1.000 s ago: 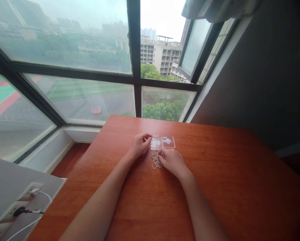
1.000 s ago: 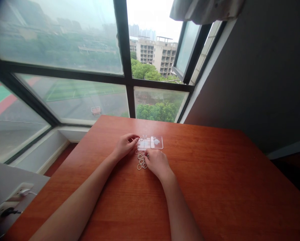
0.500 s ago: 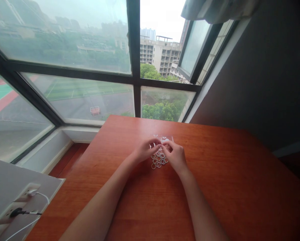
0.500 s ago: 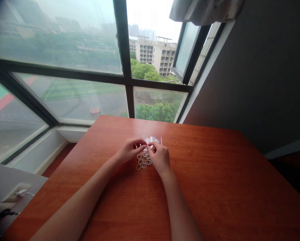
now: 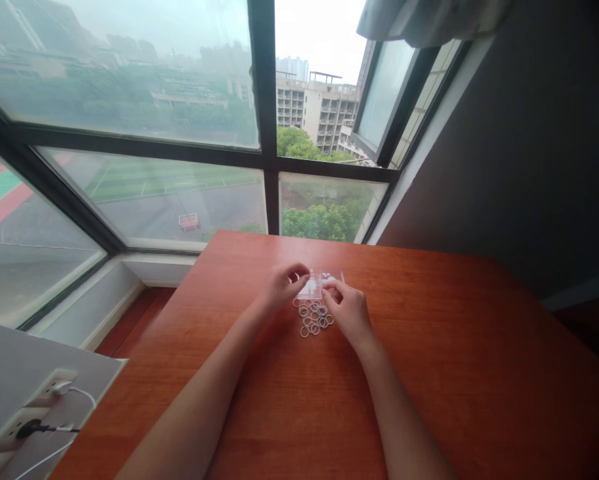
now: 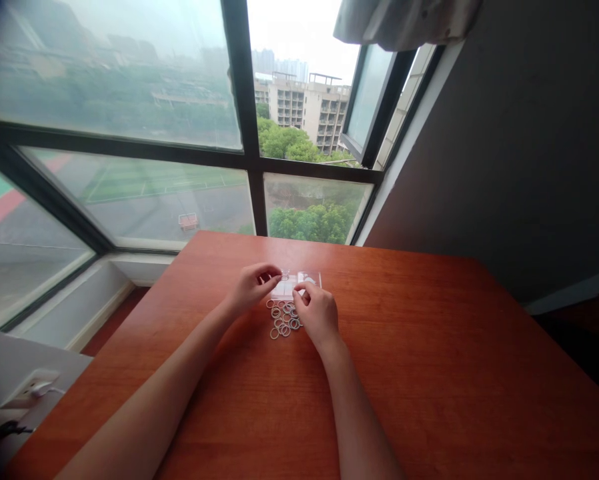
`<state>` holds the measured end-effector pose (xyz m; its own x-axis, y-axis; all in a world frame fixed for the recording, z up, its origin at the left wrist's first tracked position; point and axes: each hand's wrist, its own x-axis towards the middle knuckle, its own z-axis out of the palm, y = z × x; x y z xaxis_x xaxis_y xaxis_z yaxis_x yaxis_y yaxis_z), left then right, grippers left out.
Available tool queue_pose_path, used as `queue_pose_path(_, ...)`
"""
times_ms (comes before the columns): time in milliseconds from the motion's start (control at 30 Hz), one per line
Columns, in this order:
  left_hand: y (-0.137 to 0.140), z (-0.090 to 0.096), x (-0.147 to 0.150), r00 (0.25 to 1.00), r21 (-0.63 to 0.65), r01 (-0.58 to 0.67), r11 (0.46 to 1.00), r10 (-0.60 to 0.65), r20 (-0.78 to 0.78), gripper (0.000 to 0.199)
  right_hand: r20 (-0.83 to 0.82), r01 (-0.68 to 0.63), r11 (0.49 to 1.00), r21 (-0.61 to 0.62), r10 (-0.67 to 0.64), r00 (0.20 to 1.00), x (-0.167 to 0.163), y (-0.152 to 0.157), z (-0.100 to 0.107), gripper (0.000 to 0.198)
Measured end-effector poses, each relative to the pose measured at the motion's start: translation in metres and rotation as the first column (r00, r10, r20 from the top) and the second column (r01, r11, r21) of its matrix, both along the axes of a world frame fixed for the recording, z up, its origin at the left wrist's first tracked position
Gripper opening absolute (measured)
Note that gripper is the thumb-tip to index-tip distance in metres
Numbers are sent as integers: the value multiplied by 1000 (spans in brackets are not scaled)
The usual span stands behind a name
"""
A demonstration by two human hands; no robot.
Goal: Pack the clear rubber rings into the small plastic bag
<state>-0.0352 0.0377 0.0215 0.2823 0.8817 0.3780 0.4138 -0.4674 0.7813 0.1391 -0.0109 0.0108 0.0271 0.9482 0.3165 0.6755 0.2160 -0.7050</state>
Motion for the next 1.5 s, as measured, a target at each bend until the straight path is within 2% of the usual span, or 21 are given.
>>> queue_pose_path(100,8,5,-1,999,-32,-43,999,43,1,12,4,-10,1000,-5,10,1000,0,0,0,14)
queue_pose_path(233,18,9,-2,999,-72,-40,997,40,-6,13,-14,-15,1000,-5,15,1000,0,1,0,14)
queue_pose_path(500,29,-12,-9,992,-77,-120,990,116,-47,17,-12,-9,1000,3,9,1000,1,2,-2,14)
queue_pose_path(667,28,-18,-9,986,-48,-138,989,132,-105,16,-13,0,1000,2,0,1000,4,2,-4,15)
queue_pose_path(833,25,-20,-9,979,-63,-146,987,135,-153,15,-34,29,1000,3,-29,999,12,2,6,17)
queue_pose_path(1067,21,-18,-9,977,-45,-155,987,146,-153,16,11,-2,1000,26,2,1000,13,4,22,16)
queue_pose_path(1167,18,-17,-9,977,-34,-156,987,149,-154,17,24,-35,999,23,34,999,9,3,19,14)
queue_pose_path(1400,13,-12,-16,976,-36,-160,986,153,-153,19,-24,-92,994,-55,91,996,1,-4,-6,17)
queue_pose_path(1500,11,-9,-18,980,-37,-147,988,140,-142,19,26,-130,986,-101,133,991,-2,-9,-10,17)
